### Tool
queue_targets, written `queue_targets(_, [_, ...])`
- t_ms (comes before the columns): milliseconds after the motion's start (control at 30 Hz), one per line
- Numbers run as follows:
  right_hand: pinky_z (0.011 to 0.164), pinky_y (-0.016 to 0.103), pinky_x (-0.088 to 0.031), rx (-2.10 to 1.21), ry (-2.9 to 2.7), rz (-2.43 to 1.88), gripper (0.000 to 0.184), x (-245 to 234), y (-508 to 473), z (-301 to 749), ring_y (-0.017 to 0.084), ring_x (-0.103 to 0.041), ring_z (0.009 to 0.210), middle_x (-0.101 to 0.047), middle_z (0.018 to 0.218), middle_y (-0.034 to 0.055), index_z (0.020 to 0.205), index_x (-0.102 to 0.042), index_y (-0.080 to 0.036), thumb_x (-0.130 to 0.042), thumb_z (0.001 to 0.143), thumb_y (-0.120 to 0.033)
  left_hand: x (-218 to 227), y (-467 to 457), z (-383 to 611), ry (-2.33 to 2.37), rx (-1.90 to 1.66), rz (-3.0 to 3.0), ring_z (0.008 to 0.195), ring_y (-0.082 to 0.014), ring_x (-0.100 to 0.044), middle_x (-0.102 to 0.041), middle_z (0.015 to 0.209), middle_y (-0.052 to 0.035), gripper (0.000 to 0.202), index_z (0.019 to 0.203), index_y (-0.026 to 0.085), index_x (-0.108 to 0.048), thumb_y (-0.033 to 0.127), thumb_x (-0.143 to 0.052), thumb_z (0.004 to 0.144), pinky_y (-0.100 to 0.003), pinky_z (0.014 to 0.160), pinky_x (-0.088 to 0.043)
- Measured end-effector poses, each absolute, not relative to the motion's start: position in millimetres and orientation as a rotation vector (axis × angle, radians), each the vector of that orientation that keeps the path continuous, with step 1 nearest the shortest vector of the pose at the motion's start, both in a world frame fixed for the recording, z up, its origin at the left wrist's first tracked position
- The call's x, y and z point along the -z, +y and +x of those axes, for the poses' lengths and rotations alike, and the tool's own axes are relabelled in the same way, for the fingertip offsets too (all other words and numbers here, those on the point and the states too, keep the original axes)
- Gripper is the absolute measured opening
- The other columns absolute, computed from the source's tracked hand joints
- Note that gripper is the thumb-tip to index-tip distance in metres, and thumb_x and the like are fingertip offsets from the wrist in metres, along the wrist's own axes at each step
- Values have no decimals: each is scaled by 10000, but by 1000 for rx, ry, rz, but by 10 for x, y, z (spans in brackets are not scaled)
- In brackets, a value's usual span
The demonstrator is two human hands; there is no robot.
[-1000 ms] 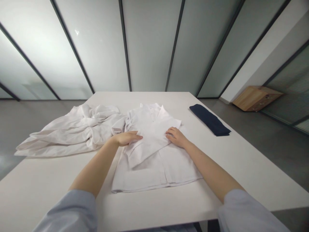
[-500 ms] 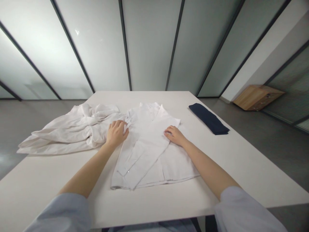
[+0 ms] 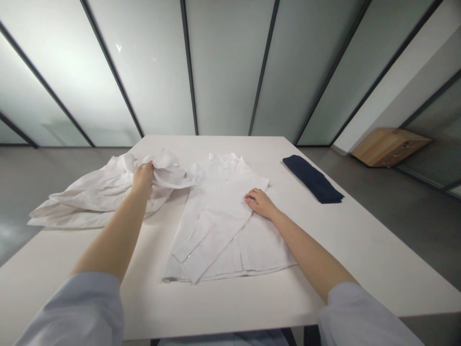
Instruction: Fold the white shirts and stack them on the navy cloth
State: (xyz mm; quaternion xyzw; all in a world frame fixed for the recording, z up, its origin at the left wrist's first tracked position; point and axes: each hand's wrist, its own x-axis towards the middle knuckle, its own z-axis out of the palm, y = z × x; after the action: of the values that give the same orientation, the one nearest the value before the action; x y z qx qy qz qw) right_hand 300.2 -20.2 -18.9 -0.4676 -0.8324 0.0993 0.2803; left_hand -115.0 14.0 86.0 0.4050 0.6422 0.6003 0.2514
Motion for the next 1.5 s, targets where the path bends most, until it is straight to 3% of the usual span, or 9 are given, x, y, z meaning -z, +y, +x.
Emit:
queue_targets(100, [844,349,-446,-269,-2232,-1263,145,198,-195,2998,205,-572,881,-643,924,81,903,-685,-183,-564,859,-250,-1119,206,-1173,1579,-1961,890,645,-102,-484,-401,605,52,162,709,192,-413,219,-434,868,-201,582,-392])
queue_targets(200, [842,348,-447,-286,-2218,-1271,151,219,-175,3000,206,-578,878,-650,918,81,894,-688,-180,-561,856,-252,-1254,188,-1012,1431,-2058,1164,625,-82,-454,-370,590,56,243,661,186,-383,257,-487,870,-185,592,-377])
queue_targets(400, [804,331,-472,-389,-2099,-1302,176,239,-162,3017,203,-609,872,-675,914,76,899,-683,-188,-532,872,-275,-987,-15,-299,1133,-1264,1709,909,-209,-634,-682,904,-71,340,875,164,-598,420,-374,893,-343,815,-490])
queue_targets(533, [785,319,-487,-406,-2034,-1318,178,259,-175,3013,199,-625,885,-681,958,77,954,-672,-192,-543,857,-268,-477,-123,-3,1436,-972,2151,1067,-258,-593,-673,1093,-109,291,1000,164,-644,319,-485,813,-408,980,-428])
queue_targets(667, [855,345,-481,-344,-2017,-1341,258,321,-131,3001,212,-622,953,-669,1029,89,1053,-655,-185,-565,813,-219,-77,-165,33,1547,-697,2437,1251,-281,-467,-578,1296,-119,426,1151,177,-621,206,-519,738,-449,1094,-319])
queue_targets(933, [889,375,-471,-232,-2180,-1555,534,218,181,2849,267,-613,1005,-630,1123,122,1226,-613,-223,-729,721,-355,-65,-138,-64,1735,-948,2268,1262,-286,-443,-537,1326,-106,528,1199,190,-590,103,-458,695,-479,1089,-325])
queue_targets(1133, [958,400,-447,-458,-2049,-1274,189,22,260,2555,259,-609,1048,-671,1114,106,924,-709,-201,-619,802,-314,-27,-57,-203,1825,-1080,2001,1202,-279,-483,-549,1224,-146,532,1236,129,-540,121,-433,714,-413,1043,-381])
queue_targets(1300, [845,389,-504,-860,-1417,-1133,271,-260,177,2579,250,-646,942,-721,923,42,888,-690,-198,-599,780,-430,40,18,-238,1827,-1115,1847,1155,-263,-525,-580,1172,-141,479,1221,123,-524,177,-451,751,-399,1016,-408])
queue_targets(1500, [691,331,-537,-996,-1037,-1025,235,-529,-114,2924,235,-640,904,-697,889,38,843,-623,-205,-656,725,-406,63,5,-230,1663,-972,2029,1317,-280,-412,-471,1398,-157,619,1360,144,-414,274,-531,766,-425,1085,-340])
